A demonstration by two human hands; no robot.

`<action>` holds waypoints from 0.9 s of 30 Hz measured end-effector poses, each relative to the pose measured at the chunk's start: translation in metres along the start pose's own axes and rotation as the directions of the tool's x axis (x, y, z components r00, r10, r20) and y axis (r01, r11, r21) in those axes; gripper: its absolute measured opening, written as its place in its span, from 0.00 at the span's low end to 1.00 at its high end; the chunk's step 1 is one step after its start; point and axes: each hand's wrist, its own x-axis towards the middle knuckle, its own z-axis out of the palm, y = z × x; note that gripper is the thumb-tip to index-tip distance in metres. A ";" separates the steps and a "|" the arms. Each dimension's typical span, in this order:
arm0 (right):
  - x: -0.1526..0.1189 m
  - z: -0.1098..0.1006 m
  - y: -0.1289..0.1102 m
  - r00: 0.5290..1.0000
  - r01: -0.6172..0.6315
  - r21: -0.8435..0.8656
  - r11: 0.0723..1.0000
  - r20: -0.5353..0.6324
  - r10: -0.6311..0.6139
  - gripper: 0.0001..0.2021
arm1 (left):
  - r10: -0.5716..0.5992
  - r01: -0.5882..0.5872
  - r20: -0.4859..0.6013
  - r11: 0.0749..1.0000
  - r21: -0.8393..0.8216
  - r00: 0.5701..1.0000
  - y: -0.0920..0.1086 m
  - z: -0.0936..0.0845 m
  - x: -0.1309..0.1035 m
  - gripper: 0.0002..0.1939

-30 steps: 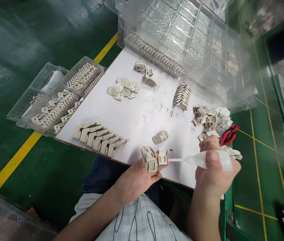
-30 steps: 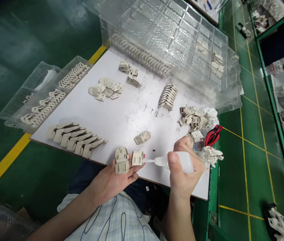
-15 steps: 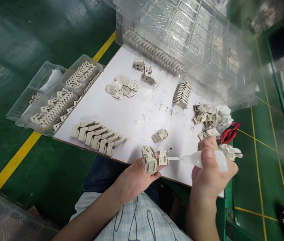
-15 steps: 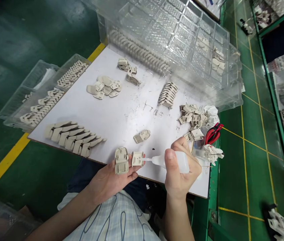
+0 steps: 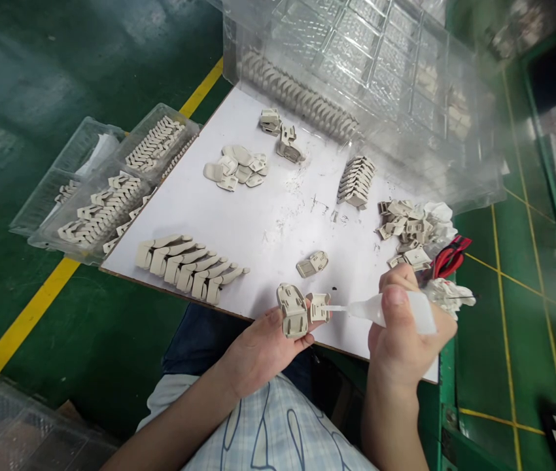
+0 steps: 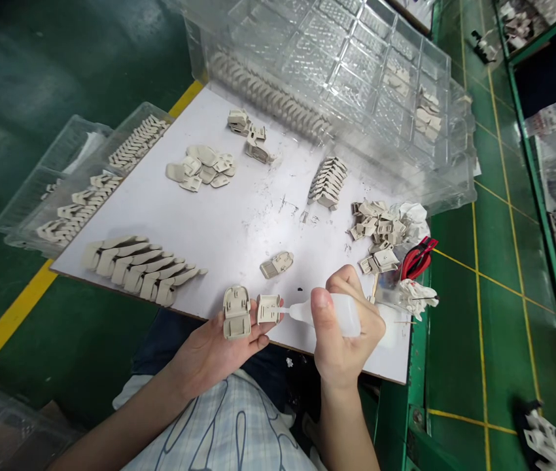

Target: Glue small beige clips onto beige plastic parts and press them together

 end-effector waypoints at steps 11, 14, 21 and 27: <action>-0.001 0.001 -0.001 1.000 -0.012 0.007 1.000 0.024 0.012 0.23 | -0.036 0.045 0.052 0.978 -0.202 0.998 0.000 0.002 0.000 0.22; -0.002 0.003 -0.001 0.999 -0.026 0.026 0.999 0.032 0.025 0.23 | -0.020 0.026 0.029 0.973 -0.230 0.999 0.003 0.005 0.001 0.20; -0.001 -0.003 0.003 0.999 -0.044 0.002 0.999 -0.025 0.044 0.22 | 0.021 -0.032 -0.055 0.977 -0.209 0.998 0.003 0.004 0.001 0.16; -0.002 -0.008 0.003 0.994 -0.110 0.006 0.994 -0.008 0.110 0.21 | -0.070 0.078 0.034 0.929 -0.361 0.997 -0.002 0.002 0.001 0.20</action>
